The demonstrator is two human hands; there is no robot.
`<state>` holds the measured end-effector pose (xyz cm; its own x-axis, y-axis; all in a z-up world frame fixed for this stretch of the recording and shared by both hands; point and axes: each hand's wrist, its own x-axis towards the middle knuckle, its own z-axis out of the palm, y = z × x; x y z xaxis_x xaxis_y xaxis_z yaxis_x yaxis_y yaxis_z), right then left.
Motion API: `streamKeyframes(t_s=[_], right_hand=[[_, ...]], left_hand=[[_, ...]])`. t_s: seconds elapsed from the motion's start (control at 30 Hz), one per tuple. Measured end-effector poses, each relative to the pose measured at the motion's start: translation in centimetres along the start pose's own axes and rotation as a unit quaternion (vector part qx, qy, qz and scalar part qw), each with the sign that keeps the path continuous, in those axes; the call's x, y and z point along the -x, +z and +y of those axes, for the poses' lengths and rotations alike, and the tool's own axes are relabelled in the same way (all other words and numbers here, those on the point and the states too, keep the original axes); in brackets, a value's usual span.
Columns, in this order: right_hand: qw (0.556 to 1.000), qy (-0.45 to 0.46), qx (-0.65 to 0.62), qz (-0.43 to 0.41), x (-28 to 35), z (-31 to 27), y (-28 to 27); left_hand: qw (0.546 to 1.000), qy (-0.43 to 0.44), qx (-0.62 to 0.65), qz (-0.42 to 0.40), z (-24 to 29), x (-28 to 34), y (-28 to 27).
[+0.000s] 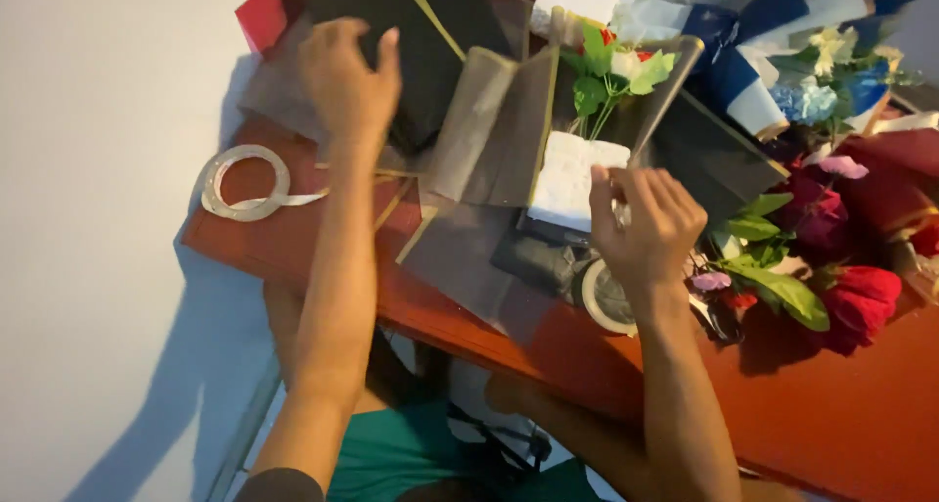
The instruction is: Wrapping a single rose bouquet with decorative paper and securing it with tape.
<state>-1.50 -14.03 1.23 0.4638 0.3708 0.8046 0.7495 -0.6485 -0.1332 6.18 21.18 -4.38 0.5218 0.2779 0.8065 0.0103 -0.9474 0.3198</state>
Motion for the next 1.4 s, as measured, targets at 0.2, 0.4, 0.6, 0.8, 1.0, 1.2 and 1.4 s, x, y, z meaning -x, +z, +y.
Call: streamKeyframes(t_s=[0.2, 0.4, 0.6, 0.8, 1.0, 1.2, 1.4], right_hand=[[0.999, -0.031, 0.002, -0.021, 0.8, -1.6, 1.1], [0.998, -0.018, -0.018, -0.059, 0.3, -2.2, 1.8], [0.993, 0.020, -0.036, -0.112, 1.0, -0.4, 2.0], [0.986, -0.053, -0.034, -0.152, 1.1, -2.7, 3.1], [0.975, -0.118, -0.083, -0.170, 1.9, -6.9, 4.3], [0.978, -0.117, -0.004, -0.176, 4.8, -7.8, 7.6], [0.988, 0.082, -0.114, -0.065, 4.8, -4.9, 6.3]], left_hand=[[0.923, 0.013, 0.117, -0.367, 1.6, 0.4, -9.0], [0.874, 0.188, -0.022, -0.448, 3.4, 7.1, -3.3], [0.933, 0.088, 0.112, -0.332, 2.4, 6.8, 0.1], [0.824, -0.275, 0.381, -0.315, 1.2, 3.4, 0.0], [0.752, -0.417, 0.446, -0.249, -0.2, -2.2, -5.8], [0.751, -0.394, 0.495, -0.188, -2.7, -2.2, -6.4], [0.743, -0.451, 0.459, -0.184, -1.5, -0.9, -6.8]])
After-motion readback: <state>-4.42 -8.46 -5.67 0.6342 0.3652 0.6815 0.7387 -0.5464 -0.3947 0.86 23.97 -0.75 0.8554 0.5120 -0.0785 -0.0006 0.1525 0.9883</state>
